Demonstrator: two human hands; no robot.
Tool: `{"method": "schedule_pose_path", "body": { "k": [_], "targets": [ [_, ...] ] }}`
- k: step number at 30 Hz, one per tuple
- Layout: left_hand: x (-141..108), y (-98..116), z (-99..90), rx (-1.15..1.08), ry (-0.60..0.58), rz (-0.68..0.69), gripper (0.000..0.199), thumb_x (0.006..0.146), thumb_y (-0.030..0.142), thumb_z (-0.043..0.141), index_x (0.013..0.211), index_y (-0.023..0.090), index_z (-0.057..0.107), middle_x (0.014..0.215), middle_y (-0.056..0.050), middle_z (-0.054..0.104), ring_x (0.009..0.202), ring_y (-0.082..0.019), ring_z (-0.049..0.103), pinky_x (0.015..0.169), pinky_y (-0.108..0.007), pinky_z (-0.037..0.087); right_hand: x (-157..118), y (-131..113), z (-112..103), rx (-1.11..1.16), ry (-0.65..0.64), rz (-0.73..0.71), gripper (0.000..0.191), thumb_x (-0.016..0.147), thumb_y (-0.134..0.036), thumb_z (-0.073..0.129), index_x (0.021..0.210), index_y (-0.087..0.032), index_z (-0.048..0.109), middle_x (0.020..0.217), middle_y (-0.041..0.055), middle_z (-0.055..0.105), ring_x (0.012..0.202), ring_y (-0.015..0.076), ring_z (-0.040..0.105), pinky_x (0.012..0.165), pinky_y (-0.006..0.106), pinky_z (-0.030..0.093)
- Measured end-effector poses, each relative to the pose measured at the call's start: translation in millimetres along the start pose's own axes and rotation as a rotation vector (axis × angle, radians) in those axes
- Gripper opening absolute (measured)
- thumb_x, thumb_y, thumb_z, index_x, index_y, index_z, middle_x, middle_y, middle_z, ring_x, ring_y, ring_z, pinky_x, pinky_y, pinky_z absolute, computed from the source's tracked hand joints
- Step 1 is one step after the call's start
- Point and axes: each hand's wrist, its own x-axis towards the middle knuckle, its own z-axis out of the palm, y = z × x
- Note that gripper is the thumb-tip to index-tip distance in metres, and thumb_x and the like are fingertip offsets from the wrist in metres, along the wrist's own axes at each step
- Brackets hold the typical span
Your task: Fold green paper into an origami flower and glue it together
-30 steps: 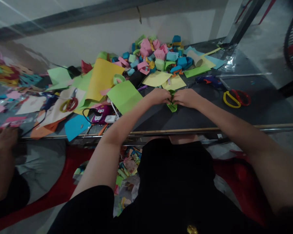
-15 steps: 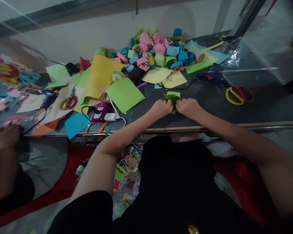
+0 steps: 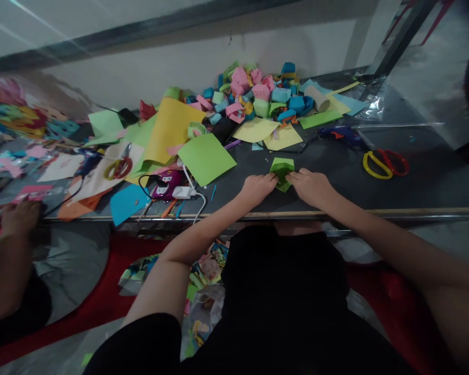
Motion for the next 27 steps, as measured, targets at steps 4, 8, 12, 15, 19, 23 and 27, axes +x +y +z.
{"method": "schedule_pose_path", "body": {
  "k": [4, 8, 12, 15, 19, 23, 27],
  "targets": [
    [17.7, -13.2, -7.5, -0.009, -0.029, 0.079, 0.028, 0.101, 0.010, 0.046, 0.108, 0.014, 0.073, 0.100, -0.013, 0.077, 0.085, -0.021, 0.074, 0.070, -0.030, 0.054, 11.0, 14.9, 4.1, 0.034, 0.005, -0.107, 0.041, 0.095, -0.002, 0.047, 0.124, -0.014, 0.073, 0.127, 0.0138, 0.076, 0.107, 0.0258, 0.067, 0.075, 0.034, 0.055],
    [30.3, -40.7, -17.4, -0.051, -0.045, 0.273, 0.030, 0.103, 0.016, 0.050, 0.124, 0.021, 0.071, 0.133, -0.010, 0.072, 0.111, -0.019, 0.072, 0.073, -0.025, 0.053, 20.1, 31.3, 13.5, 0.078, 0.015, -0.149, 0.038, 0.094, 0.000, 0.048, 0.118, -0.013, 0.075, 0.123, 0.0141, 0.077, 0.117, 0.0256, 0.066, 0.090, 0.034, 0.056],
    [35.1, -67.1, -20.0, -0.090, 0.003, 0.251, 0.034, 0.101, 0.016, 0.054, 0.128, 0.029, 0.071, 0.141, -0.003, 0.070, 0.119, -0.015, 0.068, 0.081, -0.023, 0.052, 23.9, 39.5, 25.6, 0.133, 0.055, -0.188, 0.043, 0.093, 0.000, 0.047, 0.120, -0.018, 0.075, 0.125, 0.0120, 0.076, 0.119, 0.0240, 0.067, 0.096, 0.036, 0.057],
    [38.2, -73.7, -17.9, -0.046, -0.004, 0.262, 0.029, 0.101, 0.016, 0.053, 0.114, 0.027, 0.077, 0.126, -0.004, 0.077, 0.112, -0.016, 0.070, 0.079, -0.024, 0.050, 24.9, 39.9, 29.3, 0.168, 0.066, -0.214, 0.048, 0.091, 0.001, 0.046, 0.125, -0.018, 0.075, 0.127, 0.0128, 0.076, 0.121, 0.0243, 0.066, 0.098, 0.038, 0.058],
    [44.3, -67.6, -17.5, -0.009, -0.073, 0.260, 0.026, 0.101, 0.020, 0.055, 0.096, 0.024, 0.080, 0.100, -0.007, 0.079, 0.094, -0.018, 0.072, 0.072, -0.027, 0.047, 25.7, 37.2, 26.2, 0.176, 0.053, -0.187, 0.047, 0.089, 0.000, 0.049, 0.123, -0.017, 0.076, 0.123, 0.0144, 0.077, 0.117, 0.0272, 0.068, 0.094, 0.041, 0.060],
    [46.2, -44.8, -18.5, 0.027, -0.078, 0.182, 0.030, 0.097, 0.011, 0.053, 0.083, 0.018, 0.079, 0.090, -0.012, 0.075, 0.083, -0.022, 0.071, 0.068, -0.033, 0.044, 25.6, 32.8, 23.7, 0.138, 0.046, -0.177, 0.040, 0.093, -0.002, 0.050, 0.120, -0.015, 0.076, 0.120, 0.0143, 0.077, 0.112, 0.0255, 0.070, 0.091, 0.037, 0.058],
    [37.3, -8.0, -10.0, 0.135, -0.006, 0.053, 0.039, 0.092, -0.002, 0.040, 0.092, 0.008, 0.078, 0.085, -0.020, 0.071, 0.079, -0.025, 0.069, 0.062, -0.034, 0.039, 24.7, 25.8, 20.7, 0.036, 0.005, -0.104, 0.034, 0.101, -0.007, 0.044, 0.109, -0.011, 0.076, 0.107, 0.0170, 0.078, 0.103, 0.0260, 0.070, 0.081, 0.035, 0.054]
  ]
}}
